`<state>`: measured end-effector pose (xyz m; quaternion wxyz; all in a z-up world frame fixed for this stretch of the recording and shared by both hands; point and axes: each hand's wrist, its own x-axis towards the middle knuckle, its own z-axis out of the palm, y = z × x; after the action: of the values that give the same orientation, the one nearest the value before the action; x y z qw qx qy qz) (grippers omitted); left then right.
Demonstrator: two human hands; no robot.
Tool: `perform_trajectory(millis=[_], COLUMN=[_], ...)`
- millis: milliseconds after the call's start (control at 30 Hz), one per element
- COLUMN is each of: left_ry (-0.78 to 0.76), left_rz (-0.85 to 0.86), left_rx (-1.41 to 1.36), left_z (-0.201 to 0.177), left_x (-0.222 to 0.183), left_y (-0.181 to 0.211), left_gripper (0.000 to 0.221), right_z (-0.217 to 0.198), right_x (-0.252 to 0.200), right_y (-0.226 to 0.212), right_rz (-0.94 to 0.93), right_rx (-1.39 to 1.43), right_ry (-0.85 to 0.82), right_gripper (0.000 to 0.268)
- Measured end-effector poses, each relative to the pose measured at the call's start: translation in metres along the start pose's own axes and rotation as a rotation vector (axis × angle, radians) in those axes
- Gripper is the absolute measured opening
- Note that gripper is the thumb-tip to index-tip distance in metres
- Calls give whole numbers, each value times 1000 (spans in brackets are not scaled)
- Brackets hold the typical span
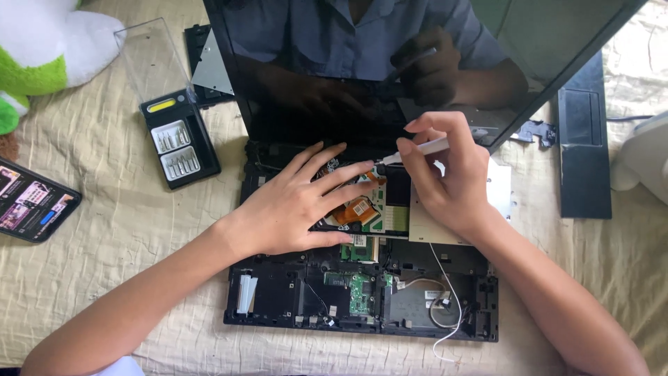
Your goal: Disassembling a laptop to access internal components, involving the removal of a metal bracket and manipulation of ribbon cables.
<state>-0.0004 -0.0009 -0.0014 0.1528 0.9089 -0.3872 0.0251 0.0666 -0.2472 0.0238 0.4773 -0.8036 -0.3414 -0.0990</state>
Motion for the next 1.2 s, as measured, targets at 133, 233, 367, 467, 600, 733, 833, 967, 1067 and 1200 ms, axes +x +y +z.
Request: perform_trajectory(millis=[133, 233, 367, 467, 600, 733, 833, 967, 1067, 1200], left_ry=[17, 29, -10, 33, 11, 18, 28, 49, 61, 62], left_rz=[12, 19, 8, 32, -5, -7, 0, 15, 17, 16], left_rx=[-41, -48, -75, -86, -120, -112, -115, -123, -128, -124], left_z=[-3, -1, 2, 0, -3, -2, -2, -3, -3, -3], left_x=[0, -1, -2, -1, -3, -3, -2, -2, -3, -2], left_y=[0, -1, -2, -2, -1, -1, -1, 0, 0, 0], left_gripper=[67, 64, 66, 56, 61, 64, 64, 61, 60, 60], right_z=[-3, -9, -16, -6, 14, 16, 17, 19, 19, 18], right_x=[1, 5, 1, -9, -17, -20, -19, -20, -20, -19], right_y=[-7, -24, -41, -41, -25, -16, -14, -14, -15, -16], right_rz=[36, 103, 141, -54, -245, -239, -229, -239, -231, -243], right_rx=[31, 120, 177, 47, 44, 64, 94, 105, 113, 124], right_ry=[18, -25, -187, -260, -275, -270, -295, -320, -325, -329], right_gripper=[24, 22, 13, 14, 12, 14, 14, 12, 12, 10])
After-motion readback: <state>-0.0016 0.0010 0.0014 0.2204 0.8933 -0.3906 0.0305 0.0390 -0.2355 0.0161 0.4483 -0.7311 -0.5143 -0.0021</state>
